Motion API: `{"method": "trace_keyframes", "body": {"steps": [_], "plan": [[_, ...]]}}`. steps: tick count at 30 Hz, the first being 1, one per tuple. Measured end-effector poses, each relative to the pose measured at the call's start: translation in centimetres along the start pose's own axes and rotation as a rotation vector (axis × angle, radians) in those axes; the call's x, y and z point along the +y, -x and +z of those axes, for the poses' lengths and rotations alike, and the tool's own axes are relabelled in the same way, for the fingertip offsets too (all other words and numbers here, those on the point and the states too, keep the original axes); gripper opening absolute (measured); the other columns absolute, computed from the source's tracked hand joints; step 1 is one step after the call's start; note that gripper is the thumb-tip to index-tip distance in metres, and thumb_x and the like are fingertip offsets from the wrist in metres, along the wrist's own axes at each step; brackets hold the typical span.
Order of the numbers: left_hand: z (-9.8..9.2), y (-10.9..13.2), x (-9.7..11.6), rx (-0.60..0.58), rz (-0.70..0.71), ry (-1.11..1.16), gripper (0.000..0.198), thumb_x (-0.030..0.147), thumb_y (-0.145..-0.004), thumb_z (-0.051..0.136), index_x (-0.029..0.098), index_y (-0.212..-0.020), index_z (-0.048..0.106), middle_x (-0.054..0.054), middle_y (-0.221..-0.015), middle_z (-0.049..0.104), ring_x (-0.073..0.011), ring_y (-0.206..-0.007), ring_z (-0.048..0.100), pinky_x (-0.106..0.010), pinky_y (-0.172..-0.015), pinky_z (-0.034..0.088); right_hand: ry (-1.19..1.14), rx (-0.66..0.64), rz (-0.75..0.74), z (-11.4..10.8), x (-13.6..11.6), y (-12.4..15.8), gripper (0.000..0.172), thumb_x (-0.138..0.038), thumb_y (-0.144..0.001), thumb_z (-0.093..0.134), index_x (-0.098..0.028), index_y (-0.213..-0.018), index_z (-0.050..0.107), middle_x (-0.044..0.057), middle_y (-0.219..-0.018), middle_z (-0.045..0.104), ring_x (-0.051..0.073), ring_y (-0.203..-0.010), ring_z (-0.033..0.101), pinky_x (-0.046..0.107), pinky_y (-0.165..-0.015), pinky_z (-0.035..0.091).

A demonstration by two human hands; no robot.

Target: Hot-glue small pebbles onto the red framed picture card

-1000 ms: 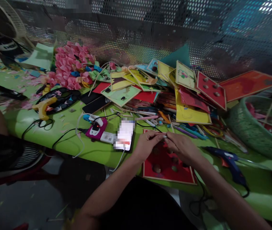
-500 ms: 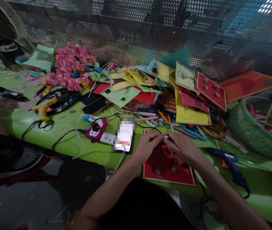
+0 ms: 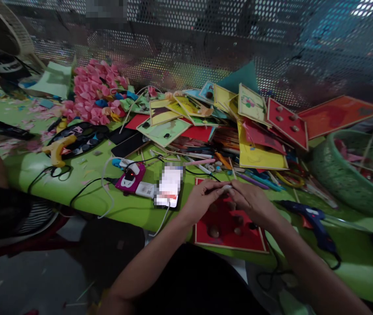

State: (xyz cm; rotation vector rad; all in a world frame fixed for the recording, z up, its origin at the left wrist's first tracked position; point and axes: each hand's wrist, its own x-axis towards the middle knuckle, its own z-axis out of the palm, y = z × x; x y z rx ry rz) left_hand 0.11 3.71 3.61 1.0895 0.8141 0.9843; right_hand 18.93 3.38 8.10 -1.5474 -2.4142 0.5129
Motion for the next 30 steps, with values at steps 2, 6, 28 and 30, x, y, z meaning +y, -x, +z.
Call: {"method": "trace_keyframes", "body": {"steps": [2,6,28,30], "plan": [[0.02,0.00,0.00,0.006,-0.006,0.005,0.032,0.041,-0.087,0.068,0.023,-0.112,0.077,-0.008,-0.110,0.069,-0.0215,-0.099,0.062,-0.036,-0.093,0.050,-0.032,-0.016,0.001,-0.17,-0.01,0.06,0.035,-0.042,-0.104,0.028,-0.023,-0.079,0.042,0.004,-0.075,0.059,0.020,-0.068,0.053,0.031,-0.062,0.038],[0.00,-0.04,-0.05,0.009,0.026,-0.031,0.030,0.037,-0.087,0.068,0.023,-0.112,0.077,-0.008,-0.109,0.068,-0.0220,-0.103,0.062,-0.037,-0.098,0.048,-0.015,-0.014,0.017,-0.30,0.00,-0.08,0.036,-0.046,-0.104,0.032,-0.023,-0.079,0.042,0.003,-0.075,0.059,0.019,-0.067,0.053,0.030,-0.061,0.038],[0.03,0.03,-0.52,-0.004,-0.180,0.155,0.049,0.051,-0.077,0.076,0.022,-0.117,0.074,-0.009,-0.114,0.070,-0.0202,-0.091,0.065,-0.021,-0.057,0.048,0.011,-0.002,-0.039,-0.25,0.58,0.03,0.035,-0.045,-0.106,0.030,-0.023,-0.082,0.045,0.003,-0.077,0.061,0.020,-0.070,0.057,0.031,-0.064,0.040],[-0.08,-0.02,-0.70,0.000,-0.150,0.134,0.047,0.049,-0.078,0.075,0.021,-0.116,0.075,-0.009,-0.116,0.068,-0.0203,-0.093,0.065,-0.020,-0.057,0.049,0.108,0.007,-0.070,-0.16,0.65,-0.14,0.036,-0.046,-0.105,0.031,-0.023,-0.082,0.045,0.004,-0.075,0.061,0.020,-0.067,0.056,0.031,-0.063,0.039]]}}
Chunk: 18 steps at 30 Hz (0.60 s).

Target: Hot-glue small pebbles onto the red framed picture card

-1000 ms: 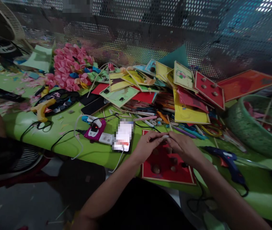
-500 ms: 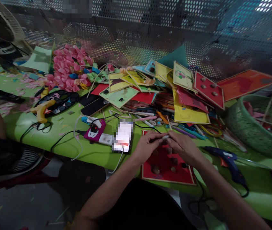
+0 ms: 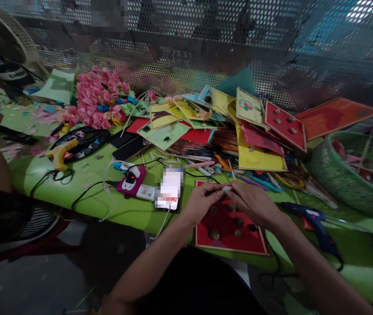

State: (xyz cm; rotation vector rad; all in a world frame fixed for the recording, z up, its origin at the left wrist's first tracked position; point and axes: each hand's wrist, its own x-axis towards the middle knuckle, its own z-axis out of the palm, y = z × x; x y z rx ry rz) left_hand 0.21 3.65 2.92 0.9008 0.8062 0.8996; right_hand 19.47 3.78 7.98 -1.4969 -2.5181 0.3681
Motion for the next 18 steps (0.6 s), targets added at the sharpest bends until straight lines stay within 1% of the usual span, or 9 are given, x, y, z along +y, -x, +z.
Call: {"method": "trace_keyframes", "body": {"steps": [4,9,12,14,16,18], "plan": [[-0.11,-0.09,0.07,0.007,0.060,-0.042,0.041,0.046,-0.081,0.073,0.021,-0.114,0.076,-0.009,-0.113,0.067,-0.0198,-0.095,0.063,-0.020,-0.061,0.050,0.117,0.032,-0.055,0.33,0.17,-0.24,0.034,-0.041,-0.105,0.030,-0.023,-0.082,0.046,0.004,-0.072,0.061,0.020,-0.063,0.056,0.031,-0.061,0.035],[-0.04,-0.01,0.36,0.000,0.063,-0.070,0.044,0.050,-0.082,0.071,0.021,-0.113,0.076,-0.009,-0.111,0.067,-0.0196,-0.092,0.063,-0.019,-0.056,0.048,0.066,0.068,-0.103,0.53,0.39,-0.01,0.033,-0.036,-0.105,0.028,-0.023,-0.080,0.045,0.004,-0.071,0.060,0.019,-0.061,0.055,0.031,-0.060,0.035],[0.00,0.04,0.31,-0.005,0.042,-0.037,0.047,0.052,-0.081,0.071,0.020,-0.115,0.075,-0.009,-0.113,0.069,-0.0198,-0.091,0.064,-0.020,-0.055,0.047,-0.026,0.031,-0.065,0.21,0.28,0.20,0.035,-0.034,-0.105,0.023,-0.023,-0.078,0.043,0.004,-0.072,0.059,0.019,-0.063,0.055,0.031,-0.061,0.037],[0.01,0.04,0.25,-0.003,0.020,-0.034,0.048,0.051,-0.081,0.072,0.020,-0.117,0.074,-0.009,-0.113,0.070,-0.0200,-0.091,0.064,-0.020,-0.057,0.048,-0.085,-0.007,-0.013,-0.08,0.11,0.24,0.036,-0.038,-0.106,0.024,-0.023,-0.079,0.043,0.004,-0.074,0.060,0.019,-0.067,0.056,0.030,-0.063,0.039],[0.02,0.00,0.19,0.009,0.038,-0.058,0.046,0.048,-0.081,0.072,0.019,-0.116,0.075,-0.009,-0.113,0.070,-0.0208,-0.095,0.064,-0.022,-0.062,0.050,-0.097,-0.035,0.028,-0.25,-0.05,0.14,0.037,-0.043,-0.106,0.027,-0.023,-0.080,0.043,0.004,-0.076,0.061,0.020,-0.069,0.056,0.031,-0.064,0.040],[0.00,-0.07,0.12,0.016,0.098,-0.097,0.039,0.043,-0.083,0.071,0.019,-0.113,0.076,-0.009,-0.112,0.069,-0.0216,-0.101,0.063,-0.024,-0.071,0.052,-0.072,-0.040,0.037,-0.22,-0.16,-0.06,0.036,-0.044,-0.106,0.029,-0.023,-0.081,0.044,0.004,-0.077,0.061,0.020,-0.070,0.057,0.031,-0.065,0.039]]}}
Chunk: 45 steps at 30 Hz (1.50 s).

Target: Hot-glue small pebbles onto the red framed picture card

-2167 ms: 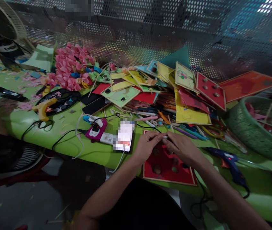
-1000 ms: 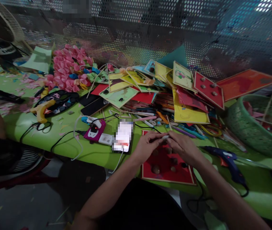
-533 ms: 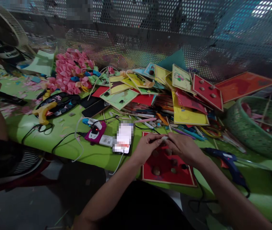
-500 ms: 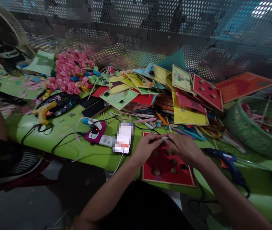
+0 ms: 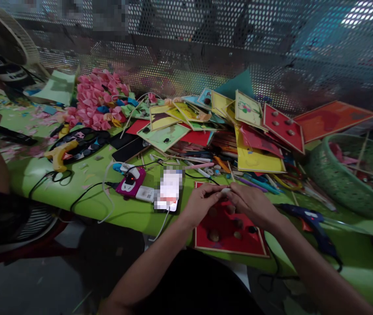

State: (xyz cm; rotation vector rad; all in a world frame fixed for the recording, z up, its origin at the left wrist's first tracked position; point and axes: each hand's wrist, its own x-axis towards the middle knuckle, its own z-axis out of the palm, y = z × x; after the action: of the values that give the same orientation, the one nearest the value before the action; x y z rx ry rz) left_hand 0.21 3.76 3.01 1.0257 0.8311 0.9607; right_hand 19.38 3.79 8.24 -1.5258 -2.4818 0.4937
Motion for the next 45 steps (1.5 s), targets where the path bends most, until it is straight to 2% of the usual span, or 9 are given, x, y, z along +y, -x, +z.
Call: {"method": "trace_keyframes", "body": {"steps": [4,10,14,22,27,32,39,42,45], "plan": [[-0.1,-0.1,-0.2,0.000,0.092,-0.045,0.031,0.035,-0.087,0.068,0.021,-0.113,0.077,-0.008,-0.110,0.069,-0.0212,-0.106,0.062,-0.029,-0.087,0.052,0.031,0.013,-0.006,0.4,-0.2,-0.4,0.029,-0.038,-0.102,0.030,-0.024,-0.080,0.042,0.004,-0.075,0.060,0.021,-0.068,0.056,0.032,-0.063,0.036],[-0.1,-0.1,-0.6,0.002,0.073,-0.037,0.035,0.041,-0.086,0.069,0.022,-0.114,0.076,-0.008,-0.111,0.069,-0.0215,-0.100,0.063,-0.029,-0.081,0.053,-0.033,0.007,0.053,0.3,-0.8,-0.4,0.024,-0.035,-0.098,0.031,-0.024,-0.078,0.039,0.005,-0.074,0.058,0.021,-0.066,0.052,0.032,-0.062,0.034],[0.0,-0.2,-0.7,0.022,0.064,-0.010,0.034,0.041,-0.085,0.071,0.021,-0.111,0.077,-0.007,-0.108,0.070,-0.0204,-0.100,0.063,-0.029,-0.084,0.051,-0.096,0.016,0.052,0.4,-0.7,-0.3,0.027,-0.036,-0.098,0.030,-0.024,-0.076,0.038,0.004,-0.071,0.056,0.021,-0.064,0.049,0.032,-0.060,0.032],[0.2,-0.4,-0.7,0.005,0.005,0.085,0.038,0.044,-0.081,0.075,0.020,-0.110,0.077,-0.007,-0.109,0.071,-0.0199,-0.096,0.064,-0.029,-0.083,0.051,-0.250,-0.010,0.047,0.4,0.2,0.2,0.035,-0.046,-0.104,0.029,-0.024,-0.081,0.041,0.002,-0.076,0.056,0.020,-0.070,0.050,0.032,-0.065,0.035],[0.0,-0.3,-0.6,0.008,0.091,-0.005,0.032,0.039,-0.085,0.072,0.021,-0.111,0.077,-0.008,-0.112,0.070,-0.0225,-0.106,0.063,-0.031,-0.092,0.049,-0.243,-0.023,0.093,0.0,-0.5,-0.2,0.033,-0.047,-0.101,0.033,-0.023,-0.079,0.042,0.003,-0.077,0.057,0.021,-0.071,0.052,0.032,-0.063,0.034],[0.1,-0.2,-0.3,0.020,0.144,-0.042,0.028,0.033,-0.085,0.072,0.022,-0.110,0.078,-0.008,-0.107,0.071,-0.0216,-0.102,0.063,-0.033,-0.094,0.048,-0.227,-0.005,0.092,0.1,-0.8,-0.5,0.028,-0.042,-0.097,0.034,-0.023,-0.079,0.043,0.003,-0.073,0.056,0.020,-0.067,0.051,0.032,-0.061,0.033],[0.2,-0.2,-0.3,0.028,0.091,-0.002,0.031,0.039,-0.083,0.072,0.022,-0.108,0.078,-0.007,-0.105,0.071,-0.0206,-0.098,0.063,-0.031,-0.087,0.050,-0.270,0.037,0.081,0.5,-0.5,-0.2,0.028,-0.042,-0.097,0.034,-0.023,-0.078,0.041,0.002,-0.073,0.055,0.020,-0.066,0.050,0.032,-0.061,0.033],[0.3,-0.2,-0.3,0.029,0.094,0.035,0.032,0.040,-0.081,0.075,0.020,-0.106,0.079,-0.008,-0.106,0.071,-0.0206,-0.100,0.064,-0.033,-0.093,0.048,-0.372,-0.003,0.096,0.5,-0.2,0.0,0.031,-0.046,-0.100,0.033,-0.023,-0.081,0.044,0.002,-0.076,0.057,0.020,-0.070,0.051,0.032,-0.062,0.036],[0.3,-0.2,-0.3,0.020,0.072,0.052,0.034,0.042,-0.082,0.075,0.021,-0.108,0.078,-0.008,-0.108,0.071,-0.0207,-0.099,0.064,-0.033,-0.091,0.050,-0.458,-0.049,0.122,0.5,0.0,0.0,0.036,-0.052,-0.101,0.033,-0.024,-0.085,0.046,0.002,-0.078,0.057,0.020,-0.072,0.052,0.031,-0.062,0.038]]}}
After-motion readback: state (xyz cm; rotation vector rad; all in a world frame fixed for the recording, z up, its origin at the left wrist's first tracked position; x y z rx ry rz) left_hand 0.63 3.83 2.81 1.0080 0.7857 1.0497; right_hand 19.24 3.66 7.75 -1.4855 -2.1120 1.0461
